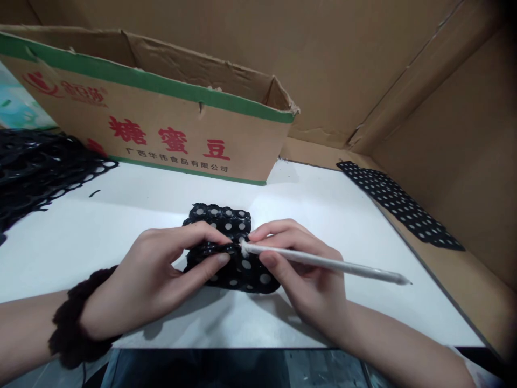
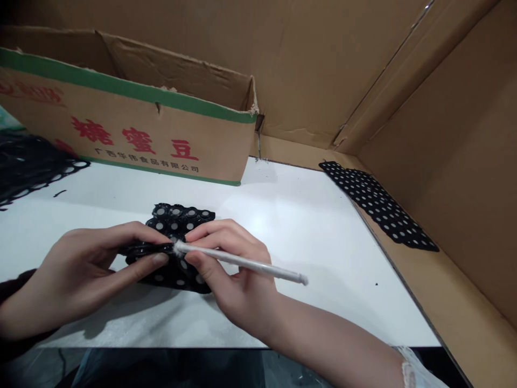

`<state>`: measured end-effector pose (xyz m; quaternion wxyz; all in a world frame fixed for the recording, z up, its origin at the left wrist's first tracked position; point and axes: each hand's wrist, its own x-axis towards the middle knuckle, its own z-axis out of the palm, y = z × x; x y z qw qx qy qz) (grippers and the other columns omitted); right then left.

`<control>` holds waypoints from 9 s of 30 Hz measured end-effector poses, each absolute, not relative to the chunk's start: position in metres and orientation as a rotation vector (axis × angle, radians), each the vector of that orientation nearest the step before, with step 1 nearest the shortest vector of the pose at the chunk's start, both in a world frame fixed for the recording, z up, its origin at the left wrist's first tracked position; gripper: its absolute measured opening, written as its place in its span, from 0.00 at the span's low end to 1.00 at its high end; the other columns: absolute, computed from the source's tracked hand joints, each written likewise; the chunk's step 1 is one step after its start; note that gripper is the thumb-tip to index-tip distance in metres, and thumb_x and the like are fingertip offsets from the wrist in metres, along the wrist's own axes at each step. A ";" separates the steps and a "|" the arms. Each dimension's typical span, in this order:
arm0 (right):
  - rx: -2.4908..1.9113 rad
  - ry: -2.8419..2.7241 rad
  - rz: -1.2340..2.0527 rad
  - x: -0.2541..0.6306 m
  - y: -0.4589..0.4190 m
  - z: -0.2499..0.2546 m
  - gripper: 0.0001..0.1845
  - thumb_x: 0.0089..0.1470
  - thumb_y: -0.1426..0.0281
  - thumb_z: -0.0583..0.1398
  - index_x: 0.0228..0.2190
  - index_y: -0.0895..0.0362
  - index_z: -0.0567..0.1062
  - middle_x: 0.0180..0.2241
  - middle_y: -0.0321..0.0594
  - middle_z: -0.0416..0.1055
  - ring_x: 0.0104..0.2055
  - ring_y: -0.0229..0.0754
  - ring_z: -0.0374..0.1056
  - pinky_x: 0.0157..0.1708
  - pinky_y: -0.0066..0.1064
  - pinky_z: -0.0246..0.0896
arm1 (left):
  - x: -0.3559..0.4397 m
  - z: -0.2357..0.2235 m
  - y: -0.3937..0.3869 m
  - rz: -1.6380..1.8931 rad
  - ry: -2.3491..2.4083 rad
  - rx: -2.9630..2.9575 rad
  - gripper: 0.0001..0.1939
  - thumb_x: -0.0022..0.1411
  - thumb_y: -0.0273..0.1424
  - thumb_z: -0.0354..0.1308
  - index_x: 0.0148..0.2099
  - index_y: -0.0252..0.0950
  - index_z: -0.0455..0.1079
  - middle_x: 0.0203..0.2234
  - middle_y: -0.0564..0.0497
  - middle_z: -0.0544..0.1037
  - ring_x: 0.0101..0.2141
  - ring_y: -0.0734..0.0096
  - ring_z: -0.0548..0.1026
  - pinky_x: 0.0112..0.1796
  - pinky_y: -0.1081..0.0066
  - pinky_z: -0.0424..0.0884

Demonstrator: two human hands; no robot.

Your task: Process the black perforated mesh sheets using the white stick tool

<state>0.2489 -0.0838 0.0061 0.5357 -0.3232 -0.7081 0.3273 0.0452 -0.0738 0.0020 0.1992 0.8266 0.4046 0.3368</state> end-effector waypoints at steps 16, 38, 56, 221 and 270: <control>-0.747 -1.672 0.867 0.244 -0.082 0.003 0.05 0.53 0.77 0.61 0.28 0.60 0.78 0.32 0.43 0.75 0.36 0.37 0.71 0.37 0.28 0.68 | 0.046 0.000 -0.076 0.913 1.084 2.328 0.05 0.62 0.30 0.54 0.42 0.42 0.68 0.28 0.61 0.77 0.23 0.84 0.72 0.24 0.86 0.66; -0.899 -1.577 0.956 0.255 -0.078 0.001 0.07 0.57 0.70 0.58 0.29 0.56 0.74 0.37 0.40 0.75 0.41 0.40 0.72 0.41 0.34 0.67 | 0.045 0.008 -0.068 0.796 1.198 2.247 0.04 0.60 0.31 0.51 0.38 0.38 0.61 0.26 0.57 0.72 0.26 0.75 0.70 0.26 0.77 0.65; -0.816 -1.561 0.964 0.251 -0.084 -0.002 0.05 0.57 0.73 0.58 0.32 0.55 0.75 0.37 0.40 0.76 0.42 0.40 0.73 0.42 0.34 0.69 | 0.050 0.002 -0.071 0.943 1.258 2.155 0.07 0.58 0.36 0.59 0.39 0.41 0.72 0.32 0.58 0.79 0.31 0.74 0.76 0.34 0.79 0.72; -1.501 -2.327 -0.023 0.320 0.004 0.001 0.25 0.45 0.89 0.49 0.42 0.61 0.73 0.47 0.56 0.69 0.52 0.54 0.64 0.54 0.54 0.51 | 0.031 -0.007 -0.027 0.977 0.815 3.459 0.12 0.61 0.21 0.45 0.43 0.33 0.67 0.23 0.51 0.73 0.26 0.70 0.70 0.36 0.65 0.68; -0.956 -2.137 0.511 0.241 -0.015 0.116 0.10 0.59 0.67 0.53 0.31 0.57 0.73 0.27 0.35 0.72 0.28 0.36 0.65 0.28 0.27 0.57 | 0.051 0.128 -0.012 1.434 1.235 2.650 0.07 0.61 0.27 0.49 0.40 0.42 0.67 0.33 0.56 0.74 0.31 0.73 0.72 0.24 0.77 0.66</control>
